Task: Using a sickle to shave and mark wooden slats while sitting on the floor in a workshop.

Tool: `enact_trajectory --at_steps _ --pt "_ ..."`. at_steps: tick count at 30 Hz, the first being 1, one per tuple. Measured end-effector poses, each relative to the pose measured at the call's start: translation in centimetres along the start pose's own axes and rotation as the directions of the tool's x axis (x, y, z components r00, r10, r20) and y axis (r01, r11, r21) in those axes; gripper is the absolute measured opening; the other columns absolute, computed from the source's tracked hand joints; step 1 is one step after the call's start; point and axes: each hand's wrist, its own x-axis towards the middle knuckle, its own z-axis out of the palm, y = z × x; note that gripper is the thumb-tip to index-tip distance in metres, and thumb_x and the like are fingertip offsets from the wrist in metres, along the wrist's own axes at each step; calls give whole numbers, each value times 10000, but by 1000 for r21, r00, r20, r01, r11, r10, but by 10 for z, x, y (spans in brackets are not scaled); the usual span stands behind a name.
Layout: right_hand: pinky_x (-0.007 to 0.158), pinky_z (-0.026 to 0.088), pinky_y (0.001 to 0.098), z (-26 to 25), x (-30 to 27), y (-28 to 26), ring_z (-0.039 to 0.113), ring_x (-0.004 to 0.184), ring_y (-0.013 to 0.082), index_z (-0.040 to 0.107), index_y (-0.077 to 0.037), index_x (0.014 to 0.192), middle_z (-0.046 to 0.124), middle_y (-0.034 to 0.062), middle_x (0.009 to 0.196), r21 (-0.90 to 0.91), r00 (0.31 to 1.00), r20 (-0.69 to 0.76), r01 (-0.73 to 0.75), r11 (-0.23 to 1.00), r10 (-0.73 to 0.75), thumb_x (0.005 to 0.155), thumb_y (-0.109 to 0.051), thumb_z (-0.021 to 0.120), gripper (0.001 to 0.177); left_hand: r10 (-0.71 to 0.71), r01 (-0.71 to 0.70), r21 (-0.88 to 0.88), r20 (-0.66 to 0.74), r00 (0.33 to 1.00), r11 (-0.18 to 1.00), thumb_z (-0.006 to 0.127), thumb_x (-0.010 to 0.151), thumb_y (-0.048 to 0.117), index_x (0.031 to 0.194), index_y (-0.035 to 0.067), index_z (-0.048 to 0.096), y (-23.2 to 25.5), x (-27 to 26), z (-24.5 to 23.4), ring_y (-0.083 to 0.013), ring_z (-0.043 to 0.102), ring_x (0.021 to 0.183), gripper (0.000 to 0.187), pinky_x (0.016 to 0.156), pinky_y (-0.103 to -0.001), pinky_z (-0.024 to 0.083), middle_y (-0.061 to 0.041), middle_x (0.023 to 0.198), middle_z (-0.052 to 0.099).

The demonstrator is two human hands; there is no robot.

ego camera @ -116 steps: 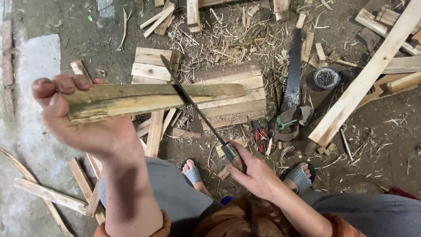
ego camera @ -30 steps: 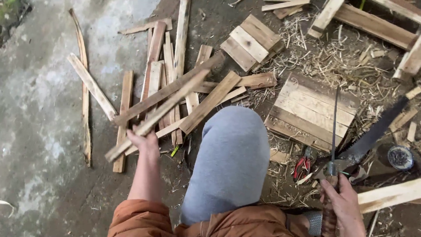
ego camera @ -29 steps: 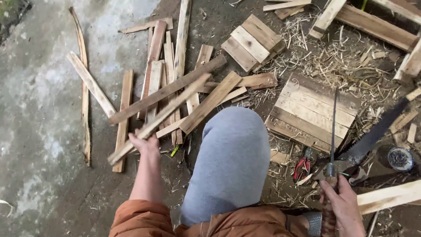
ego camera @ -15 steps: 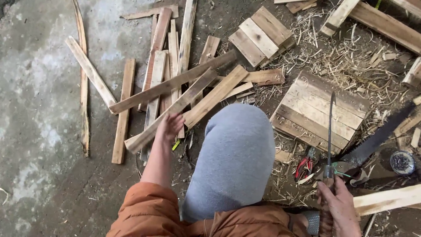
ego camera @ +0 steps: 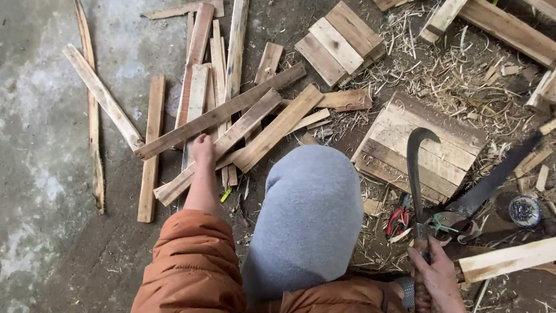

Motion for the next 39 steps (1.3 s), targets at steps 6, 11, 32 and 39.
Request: enact_trajectory --at_steps 6,11,32,39 --pt "615 471 417 4 -3 -12 626 738 313 478 -148 1531 685 191 1073 -29 999 26 -32 999 33 936 -90 657 623 103 -254 689 254 962 679 543 945 290 1447 83 497 10 -57 10 -385 417 1371 545 1148 -492 339 -192 1480 488" --pt "574 439 417 6 5 3 587 613 314 516 -132 1516 608 184 759 -5 1000 17 -17 1000 17 922 -130 689 619 109 -246 631 249 962 736 475 985 554 859 90 749 4 -62 -13 -374 654 766 553 692 -465 510 -139 851 733" --pt "644 465 438 10 -5 -14 577 699 330 622 -9 1320 605 216 846 64 993 21 -117 991 115 972 -98 667 363 -133 22 789 76 988 614 774 788 528 1322 68 546 -77 -36 -67 -438 473 1186 741 989 -551 434 -251 1301 490" --pt "611 457 426 8 8 11 598 649 321 620 -10 1334 617 203 790 9 997 9 -73 997 73 938 -137 699 423 -24 2 390 50 998 921 736 782 268 1081 6 523 -114 -32 -57 -339 661 834 451 809 -403 545 -192 980 651"
